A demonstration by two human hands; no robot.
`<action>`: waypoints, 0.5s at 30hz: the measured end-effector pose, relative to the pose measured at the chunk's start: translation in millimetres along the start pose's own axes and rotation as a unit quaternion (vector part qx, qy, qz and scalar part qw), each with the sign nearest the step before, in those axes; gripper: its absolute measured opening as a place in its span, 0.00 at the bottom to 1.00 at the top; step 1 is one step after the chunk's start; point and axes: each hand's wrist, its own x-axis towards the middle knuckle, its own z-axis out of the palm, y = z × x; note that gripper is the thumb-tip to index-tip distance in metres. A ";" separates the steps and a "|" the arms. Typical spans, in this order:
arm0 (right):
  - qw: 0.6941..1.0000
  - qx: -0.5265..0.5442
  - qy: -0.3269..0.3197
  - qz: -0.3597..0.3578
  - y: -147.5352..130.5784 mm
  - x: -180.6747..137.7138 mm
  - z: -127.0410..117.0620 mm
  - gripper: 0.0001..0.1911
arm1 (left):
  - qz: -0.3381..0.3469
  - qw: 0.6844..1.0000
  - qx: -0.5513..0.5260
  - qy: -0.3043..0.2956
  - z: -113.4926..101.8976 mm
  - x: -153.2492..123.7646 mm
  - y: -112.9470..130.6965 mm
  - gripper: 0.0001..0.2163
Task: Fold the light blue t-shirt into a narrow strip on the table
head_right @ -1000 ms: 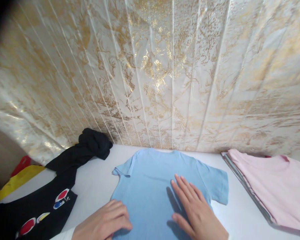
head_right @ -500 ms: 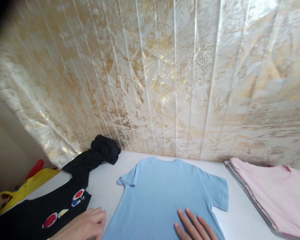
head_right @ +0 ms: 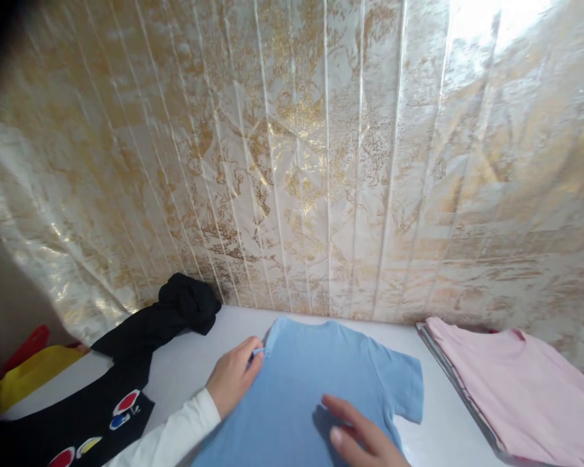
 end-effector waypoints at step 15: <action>0.923 0.353 -0.132 0.081 -145.2 19.2 -28.7 0.24 | 0.119 0.933 -0.340 -0.001 25.9 47.6 29.6 0.31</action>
